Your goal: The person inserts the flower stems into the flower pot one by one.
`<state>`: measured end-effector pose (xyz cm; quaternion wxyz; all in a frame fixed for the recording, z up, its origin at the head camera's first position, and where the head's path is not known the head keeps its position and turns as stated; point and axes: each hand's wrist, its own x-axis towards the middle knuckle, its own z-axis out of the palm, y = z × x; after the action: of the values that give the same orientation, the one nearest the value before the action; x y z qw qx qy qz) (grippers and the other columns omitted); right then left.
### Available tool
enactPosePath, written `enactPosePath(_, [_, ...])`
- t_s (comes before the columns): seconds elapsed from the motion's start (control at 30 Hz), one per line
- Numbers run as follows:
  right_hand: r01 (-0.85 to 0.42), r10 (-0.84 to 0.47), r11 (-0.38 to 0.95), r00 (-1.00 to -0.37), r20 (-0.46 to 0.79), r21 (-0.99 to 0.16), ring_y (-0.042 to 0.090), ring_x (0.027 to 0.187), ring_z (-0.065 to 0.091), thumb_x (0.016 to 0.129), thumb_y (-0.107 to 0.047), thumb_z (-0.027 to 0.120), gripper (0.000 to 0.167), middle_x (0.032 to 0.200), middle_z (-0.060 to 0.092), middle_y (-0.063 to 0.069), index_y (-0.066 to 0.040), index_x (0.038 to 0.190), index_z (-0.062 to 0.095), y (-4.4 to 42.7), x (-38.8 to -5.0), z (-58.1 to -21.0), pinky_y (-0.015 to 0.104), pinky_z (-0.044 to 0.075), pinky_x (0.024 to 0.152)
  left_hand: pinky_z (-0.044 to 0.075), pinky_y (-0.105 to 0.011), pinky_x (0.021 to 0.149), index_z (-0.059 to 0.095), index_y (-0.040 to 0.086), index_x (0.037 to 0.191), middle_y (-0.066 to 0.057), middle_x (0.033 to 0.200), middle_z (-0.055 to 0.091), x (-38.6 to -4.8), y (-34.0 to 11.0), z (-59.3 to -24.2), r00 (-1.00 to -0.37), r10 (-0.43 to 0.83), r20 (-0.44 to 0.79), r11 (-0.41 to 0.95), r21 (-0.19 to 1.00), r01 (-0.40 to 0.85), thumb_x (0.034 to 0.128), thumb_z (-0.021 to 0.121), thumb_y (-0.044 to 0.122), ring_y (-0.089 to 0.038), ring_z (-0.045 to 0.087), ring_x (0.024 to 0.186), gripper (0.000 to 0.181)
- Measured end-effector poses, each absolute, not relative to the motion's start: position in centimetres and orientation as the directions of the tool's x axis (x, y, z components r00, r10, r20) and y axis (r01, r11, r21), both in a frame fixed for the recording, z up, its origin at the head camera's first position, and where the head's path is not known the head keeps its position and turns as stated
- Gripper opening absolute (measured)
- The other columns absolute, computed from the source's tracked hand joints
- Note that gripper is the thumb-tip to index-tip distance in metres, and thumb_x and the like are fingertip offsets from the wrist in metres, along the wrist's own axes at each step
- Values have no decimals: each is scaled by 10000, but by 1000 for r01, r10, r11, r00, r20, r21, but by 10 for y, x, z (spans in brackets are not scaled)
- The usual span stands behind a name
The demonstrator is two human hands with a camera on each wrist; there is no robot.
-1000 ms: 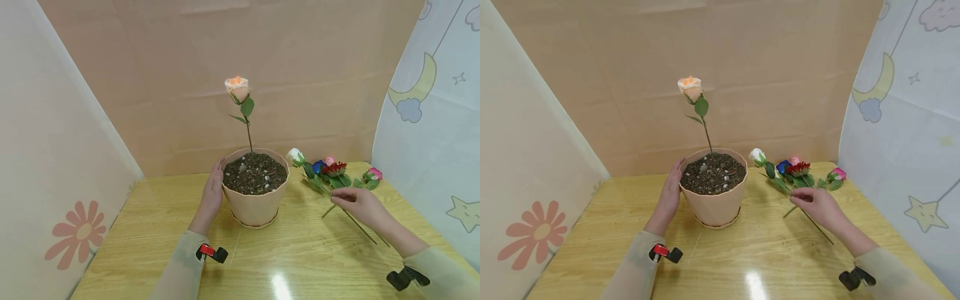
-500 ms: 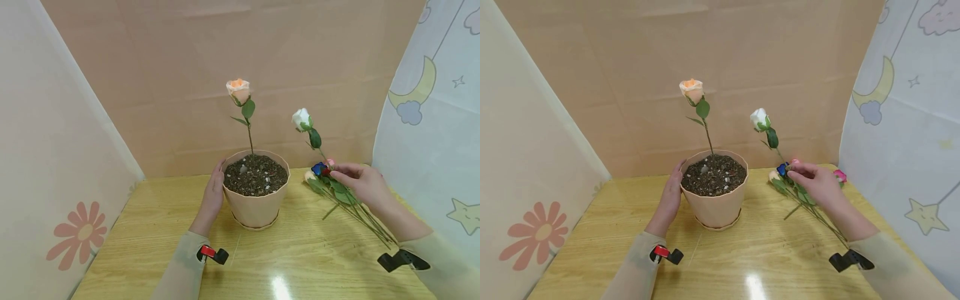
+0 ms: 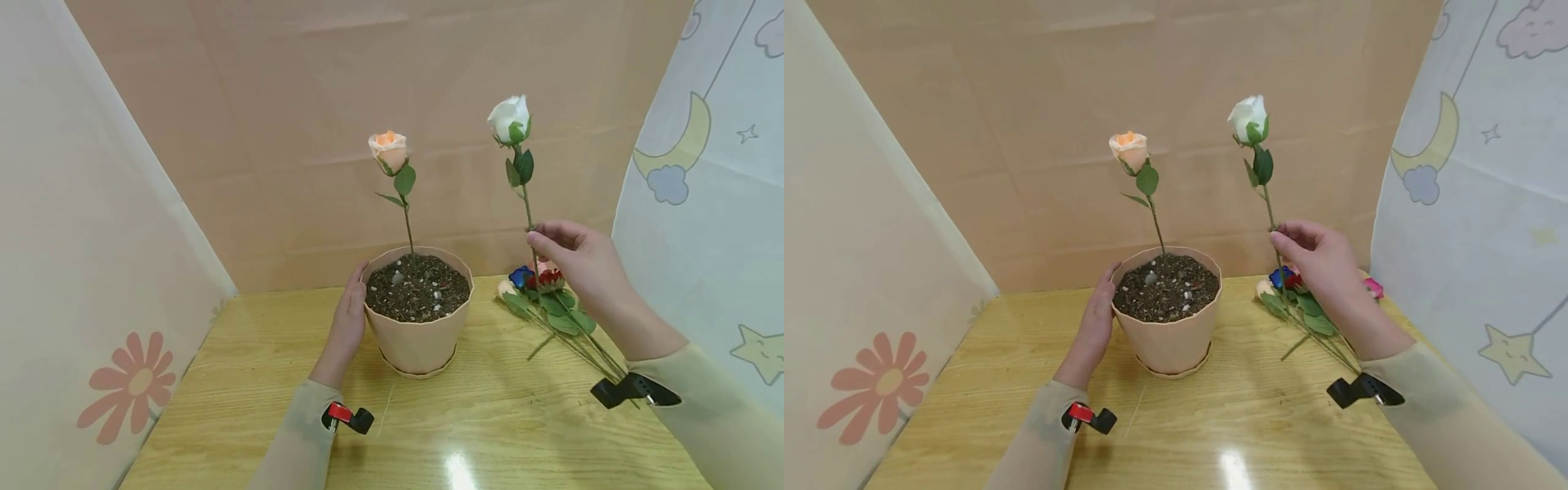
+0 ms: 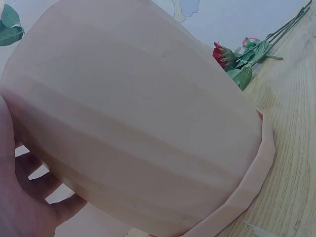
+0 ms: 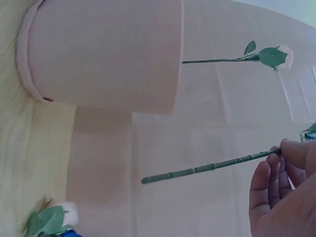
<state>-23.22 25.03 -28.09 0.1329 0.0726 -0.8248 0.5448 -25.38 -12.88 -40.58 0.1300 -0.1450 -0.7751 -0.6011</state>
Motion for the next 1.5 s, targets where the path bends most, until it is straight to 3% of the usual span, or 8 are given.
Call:
enactPosePath(0.5, [-429, 14, 272, -893, 450, -861, 173, 918, 657, 1084, -352, 743, 342, 1011, 750, -72, -52, 1245, 775, 214, -240, -253, 235, 526, 899, 201, -618, 1319, 310, 203, 1755, -72, 1807, 270, -256, -127, -406, -926, 65, 372, 259, 890, 375, 1229, 258, 388, -351, 236, 1659, 560])
enactPosePath(0.7, [-452, 22, 235, -883, 469, -861, 173, 926, 667, 1079, -328, 755, 285, 1009, 758, -62, -77, 1211, 784, 203, -245, -246, 215, 519, 942, 202, -617, 1319, 318, 209, 1753, -68, 1803, 284, -256, -127, -405, -925, 64, 374, 263, 888, 377, 1230, 255, 386, -346, 240, 1657, 556])
enactPosePath(0.97, [-527, 65, 98, -843, 533, -844, 170, 831, 663, 1054, -193, 789, 189, 937, 749, 1, -13, 1110, 794, 179, -257, -245, 237, 574, 850, 207, -604, 1321, 318, 205, 1752, -69, 1799, 292, -256, -127, -404, -924, 62, 377, 265, 886, 380, 1228, 251, 394, -334, 245, 1656, 561])
enactPosePath(1.23, [-551, 18, 133, -830, 557, -824, 201, 867, 668, 1086, -178, 738, 205, 918, 716, -4, 23, 1121, 754, 159, -272, -257, 249, 571, 831, 210, -615, 1318, 316, 196, 1753, -75, 1798, 297, -256, -128, -403, -923, 59, 380, 280, 881, 381, 1228, 254, 379, -342, 248, 1655, 559])
enactPosePath(1.33, [-548, -2, 162, -832, 555, -820, 245, 886, 674, 1093, -195, 732, 217, 931, 721, 46, 18, 1125, 755, 152, -277, -263, 246, 554, 789, 208, -617, 1318, 313, 195, 1754, -75, 1797, 298, -257, -128, -404, -923, 61, 381, 277, 882, 382, 1227, 253, 392, -343, 248, 1655, 565])
enactPosePath(1.5, [-543, -49, 222, -836, 547, -810, 259, 906, 688, 1108, -236, 717, 257, 987, 728, 128, 16, 1144, 754, 142, -287, -275, 268, 586, 832, 200, -625, 1318, 313, 196, 1754, -74, 1799, 292, -256, -129, -406, -922, 63, 381, 271, 883, 383, 1227, 253, 398, -345, 239, 1657, 567])
